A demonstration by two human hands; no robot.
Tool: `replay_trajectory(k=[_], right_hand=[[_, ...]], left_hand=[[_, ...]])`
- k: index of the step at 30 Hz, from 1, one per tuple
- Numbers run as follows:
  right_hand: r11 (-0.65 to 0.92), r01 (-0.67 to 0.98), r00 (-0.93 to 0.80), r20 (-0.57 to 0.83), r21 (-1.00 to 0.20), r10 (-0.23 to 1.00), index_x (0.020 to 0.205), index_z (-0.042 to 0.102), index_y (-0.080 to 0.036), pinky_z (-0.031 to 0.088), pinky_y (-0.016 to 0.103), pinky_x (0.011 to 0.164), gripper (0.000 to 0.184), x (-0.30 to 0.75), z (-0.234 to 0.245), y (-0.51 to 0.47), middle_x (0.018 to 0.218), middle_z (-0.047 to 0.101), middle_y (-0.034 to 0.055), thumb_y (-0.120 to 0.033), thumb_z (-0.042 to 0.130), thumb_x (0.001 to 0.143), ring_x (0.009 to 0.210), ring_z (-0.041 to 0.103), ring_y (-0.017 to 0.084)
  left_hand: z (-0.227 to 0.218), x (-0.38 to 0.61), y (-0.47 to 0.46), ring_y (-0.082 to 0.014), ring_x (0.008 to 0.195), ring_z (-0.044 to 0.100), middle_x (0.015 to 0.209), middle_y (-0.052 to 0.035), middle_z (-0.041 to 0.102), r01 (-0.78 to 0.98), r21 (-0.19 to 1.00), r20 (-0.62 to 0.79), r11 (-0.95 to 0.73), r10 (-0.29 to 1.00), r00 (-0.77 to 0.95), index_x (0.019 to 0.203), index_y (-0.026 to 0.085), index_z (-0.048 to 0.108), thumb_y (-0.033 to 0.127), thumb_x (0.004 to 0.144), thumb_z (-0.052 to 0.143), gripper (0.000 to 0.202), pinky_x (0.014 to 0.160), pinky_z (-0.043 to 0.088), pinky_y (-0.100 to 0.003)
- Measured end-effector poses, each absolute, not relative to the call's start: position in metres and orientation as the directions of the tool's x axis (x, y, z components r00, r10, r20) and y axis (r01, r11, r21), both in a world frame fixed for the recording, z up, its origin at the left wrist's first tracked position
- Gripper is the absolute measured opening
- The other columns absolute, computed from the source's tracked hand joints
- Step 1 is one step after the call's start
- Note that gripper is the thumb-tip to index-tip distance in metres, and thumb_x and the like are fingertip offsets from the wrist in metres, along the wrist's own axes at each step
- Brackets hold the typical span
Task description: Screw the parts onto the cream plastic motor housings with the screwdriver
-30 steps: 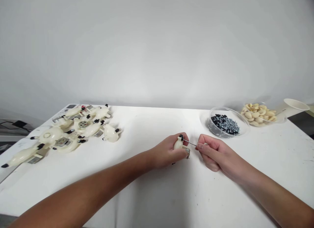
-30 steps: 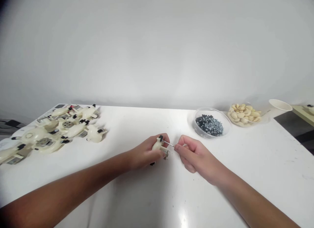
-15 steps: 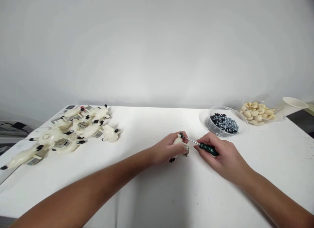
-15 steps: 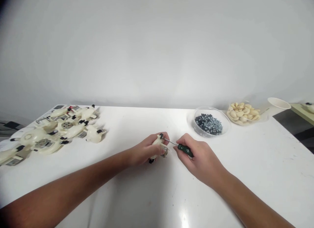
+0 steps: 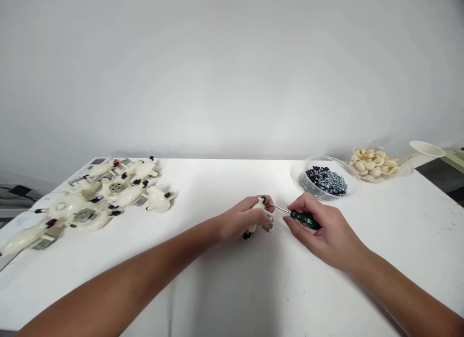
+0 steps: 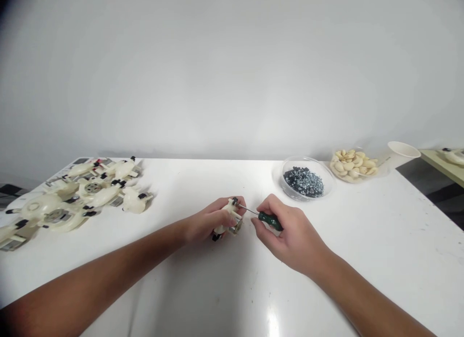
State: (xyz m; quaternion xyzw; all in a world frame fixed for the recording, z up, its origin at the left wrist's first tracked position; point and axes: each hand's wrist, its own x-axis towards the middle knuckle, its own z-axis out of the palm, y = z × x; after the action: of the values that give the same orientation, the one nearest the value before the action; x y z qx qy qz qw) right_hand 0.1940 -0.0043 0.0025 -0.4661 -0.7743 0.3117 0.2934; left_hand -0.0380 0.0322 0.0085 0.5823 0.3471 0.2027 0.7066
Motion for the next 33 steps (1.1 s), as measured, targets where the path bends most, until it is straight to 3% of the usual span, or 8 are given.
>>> replay_trajectory(k=[22, 33], right_hand=[[0.455, 0.589, -0.41, 0.239, -0.667, 0.88, 0.094, 0.053, -0.024, 0.032, 0.024, 0.051, 0.009, 0.1934, 0.002, -0.0069, 0.064, 0.049, -0.0076, -0.028, 0.06, 0.099, 0.052, 0.041, 0.011], [0.424, 0.59, -0.418, 0.19, -0.687, 0.889, 0.09, 0.054, -0.024, 0.032, 0.025, 0.05, 0.01, 0.1921, 0.0045, -0.008, 0.063, 0.047, -0.0069, -0.027, 0.058, 0.099, 0.052, 0.041, 0.012]], left_hand=[[0.0031, -0.0372, 0.0311, -0.0121, 0.06, 0.045, 0.072, 0.0026, 0.051, 0.114, 0.959, -0.27, 0.26, 0.707, 0.654, 0.087, 0.02, 0.049, 0.027, 0.078, 0.055, 0.013, 0.053, 0.035, -0.024], [0.0026, -0.0378, 0.0311, -0.0127, 0.058, 0.045, 0.072, 0.0017, 0.053, 0.13, 0.958, -0.276, 0.254, 0.707, 0.652, 0.088, 0.02, 0.05, 0.03, 0.079, 0.055, 0.014, 0.05, 0.035, -0.025]])
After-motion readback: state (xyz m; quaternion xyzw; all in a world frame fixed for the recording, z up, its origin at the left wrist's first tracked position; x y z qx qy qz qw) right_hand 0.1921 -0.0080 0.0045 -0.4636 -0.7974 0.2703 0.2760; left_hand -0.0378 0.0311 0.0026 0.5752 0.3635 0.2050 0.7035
